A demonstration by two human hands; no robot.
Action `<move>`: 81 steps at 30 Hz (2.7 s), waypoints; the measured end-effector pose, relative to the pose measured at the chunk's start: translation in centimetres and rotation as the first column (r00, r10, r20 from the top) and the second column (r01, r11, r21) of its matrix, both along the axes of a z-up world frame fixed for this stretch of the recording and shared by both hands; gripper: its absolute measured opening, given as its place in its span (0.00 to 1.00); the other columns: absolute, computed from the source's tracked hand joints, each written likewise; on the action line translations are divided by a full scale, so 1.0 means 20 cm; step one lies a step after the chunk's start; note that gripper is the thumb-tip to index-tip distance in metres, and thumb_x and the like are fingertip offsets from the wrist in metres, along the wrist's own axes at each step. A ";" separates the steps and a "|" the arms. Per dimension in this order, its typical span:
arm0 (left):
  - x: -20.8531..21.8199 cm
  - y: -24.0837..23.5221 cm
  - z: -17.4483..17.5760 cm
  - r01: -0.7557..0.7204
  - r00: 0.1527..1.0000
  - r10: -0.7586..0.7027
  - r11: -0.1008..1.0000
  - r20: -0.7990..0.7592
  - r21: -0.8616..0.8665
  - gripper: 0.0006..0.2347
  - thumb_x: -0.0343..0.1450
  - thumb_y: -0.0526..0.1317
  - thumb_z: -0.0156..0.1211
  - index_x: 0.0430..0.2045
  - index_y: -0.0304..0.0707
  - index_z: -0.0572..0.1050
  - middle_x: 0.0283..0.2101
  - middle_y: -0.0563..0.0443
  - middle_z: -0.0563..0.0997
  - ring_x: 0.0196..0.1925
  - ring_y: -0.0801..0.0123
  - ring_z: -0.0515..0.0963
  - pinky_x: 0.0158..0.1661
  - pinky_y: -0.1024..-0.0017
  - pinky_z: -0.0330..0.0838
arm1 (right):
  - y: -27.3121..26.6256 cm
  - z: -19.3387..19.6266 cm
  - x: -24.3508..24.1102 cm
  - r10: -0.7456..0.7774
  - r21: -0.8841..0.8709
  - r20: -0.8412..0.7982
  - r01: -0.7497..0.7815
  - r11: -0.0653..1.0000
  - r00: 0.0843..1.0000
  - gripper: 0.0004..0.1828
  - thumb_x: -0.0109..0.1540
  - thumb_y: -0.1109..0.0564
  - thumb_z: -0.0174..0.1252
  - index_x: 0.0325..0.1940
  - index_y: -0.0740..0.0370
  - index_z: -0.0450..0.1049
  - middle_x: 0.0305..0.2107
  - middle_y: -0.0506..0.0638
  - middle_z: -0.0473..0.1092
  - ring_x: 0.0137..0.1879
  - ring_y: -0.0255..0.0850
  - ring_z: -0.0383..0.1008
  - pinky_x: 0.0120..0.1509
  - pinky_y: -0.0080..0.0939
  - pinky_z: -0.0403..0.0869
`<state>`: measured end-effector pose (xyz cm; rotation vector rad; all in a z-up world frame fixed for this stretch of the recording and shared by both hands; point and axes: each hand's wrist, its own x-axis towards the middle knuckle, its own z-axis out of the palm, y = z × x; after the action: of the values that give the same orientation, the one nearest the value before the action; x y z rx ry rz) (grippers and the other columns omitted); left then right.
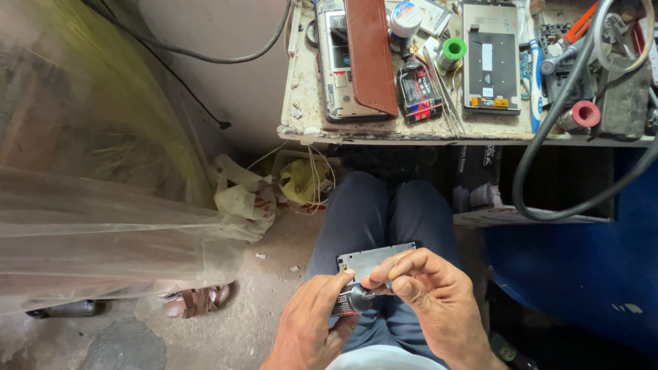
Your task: The person applies adhesive to the back of a smartphone chassis, spreads it with a plastic tool, and compares the chassis to a separate back cover. They then apply tape to the chassis and attach the back cover, pressing the edges to secure it.
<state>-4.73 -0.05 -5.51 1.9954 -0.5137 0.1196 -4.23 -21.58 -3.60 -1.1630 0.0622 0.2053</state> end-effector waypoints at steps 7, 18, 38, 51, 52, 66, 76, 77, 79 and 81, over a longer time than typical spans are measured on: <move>-0.01 0.01 0.01 -0.008 1.000 0.008 0.999 -0.008 0.045 0.30 0.56 0.30 0.75 0.55 0.33 0.72 0.42 0.40 0.80 0.43 0.51 0.82 0.42 0.60 0.76 | 0.01 -0.01 0.00 -0.014 -0.004 -0.020 0.014 1.000 1.000 0.13 0.64 0.57 0.64 0.42 0.73 0.76 0.40 0.61 0.78 0.49 0.48 0.81 0.58 0.50 0.80; -0.01 0.01 0.01 -0.006 1.000 0.006 0.999 0.014 0.034 0.29 0.57 0.31 0.76 0.54 0.33 0.72 0.43 0.40 0.80 0.43 0.50 0.82 0.43 0.60 0.76 | 0.00 0.01 0.00 -0.007 -0.014 -0.005 0.007 1.000 1.000 0.13 0.64 0.56 0.62 0.42 0.73 0.76 0.39 0.61 0.78 0.48 0.47 0.82 0.57 0.49 0.81; 0.00 0.00 0.05 -0.024 0.999 0.022 0.997 0.028 0.076 0.30 0.56 0.31 0.76 0.55 0.33 0.72 0.42 0.41 0.80 0.42 0.53 0.82 0.42 0.61 0.76 | 0.02 0.04 -0.02 -0.048 -0.093 0.076 0.055 0.994 0.996 0.10 0.64 0.59 0.62 0.41 0.72 0.76 0.39 0.58 0.78 0.49 0.45 0.82 0.58 0.46 0.80; -0.03 -0.07 -0.97 -0.228 0.893 0.166 0.968 0.417 0.103 0.22 0.60 0.46 0.69 0.46 0.37 0.82 0.24 0.50 0.79 0.27 0.69 0.79 0.30 0.71 0.73 | -0.08 -0.06 0.09 0.302 -0.615 0.454 0.049 0.787 0.838 0.11 0.61 0.55 0.71 0.37 0.65 0.80 0.37 0.55 0.81 0.46 0.42 0.86 0.50 0.38 0.81; -0.02 -0.11 -1.07 -0.206 0.918 0.160 0.974 0.362 0.092 0.22 0.61 0.46 0.68 0.47 0.37 0.82 0.26 0.50 0.79 0.29 0.69 0.79 0.31 0.71 0.72 | -0.09 -0.07 0.10 0.338 -0.620 0.478 0.038 0.784 0.811 0.11 0.63 0.54 0.69 0.39 0.65 0.80 0.38 0.55 0.81 0.49 0.43 0.85 0.52 0.39 0.81; 0.52 -0.50 -1.00 0.441 0.491 -0.547 0.827 -0.678 -0.348 0.24 0.69 0.50 0.57 0.57 0.34 0.74 0.51 0.39 0.78 0.55 0.56 0.77 0.54 0.65 0.67 | -0.21 -0.25 0.24 0.207 -0.354 0.208 -0.124 0.927 0.956 0.31 0.64 0.35 0.52 0.44 0.68 0.78 0.39 0.54 0.76 0.47 0.42 0.78 0.56 0.38 0.73; 0.52 -0.22 -1.37 -0.126 0.907 0.099 0.991 0.409 0.039 0.21 0.71 0.58 0.50 0.46 0.46 0.80 0.48 0.50 0.85 0.52 0.64 0.85 0.56 0.65 0.74 | -0.89 0.42 0.49 -0.374 -0.757 0.574 0.647 0.098 0.728 0.20 0.59 0.51 0.64 0.51 0.65 0.79 0.32 0.50 0.76 0.33 0.37 0.73 0.37 0.38 0.72; 0.50 -0.22 -1.42 -0.266 0.871 0.205 0.961 0.447 0.077 0.20 0.69 0.59 0.50 0.41 0.51 0.82 0.44 0.54 0.86 0.48 0.67 0.86 0.53 0.64 0.74 | -0.94 0.46 0.56 -0.327 -0.747 0.625 0.664 0.012 0.709 0.18 0.60 0.52 0.65 0.50 0.64 0.80 0.32 0.52 0.75 0.34 0.39 0.74 0.39 0.39 0.72; 0.45 -0.23 -1.46 -0.272 0.907 0.209 0.954 0.365 0.129 0.18 0.69 0.56 0.51 0.38 0.51 0.84 0.43 0.51 0.87 0.46 0.63 0.85 0.51 0.62 0.76 | -1.00 0.48 0.65 -0.273 -0.731 0.673 0.675 -0.102 0.688 0.15 0.61 0.52 0.67 0.48 0.64 0.81 0.33 0.55 0.75 0.36 0.42 0.75 0.42 0.41 0.74; 0.42 -0.22 -1.41 -0.234 0.936 0.167 0.953 0.311 0.192 0.18 0.67 0.57 0.55 0.38 0.49 0.84 0.41 0.46 0.86 0.45 0.58 0.84 0.49 0.59 0.77 | -1.03 0.47 0.70 -0.269 -0.735 0.675 0.659 -0.160 0.687 0.16 0.61 0.51 0.68 0.47 0.63 0.82 0.33 0.56 0.74 0.36 0.45 0.76 0.42 0.44 0.74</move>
<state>3.72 -4.39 -33.71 2.2672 -0.5254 0.5102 9.81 -42.21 5.78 -2.5270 0.4563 -0.9620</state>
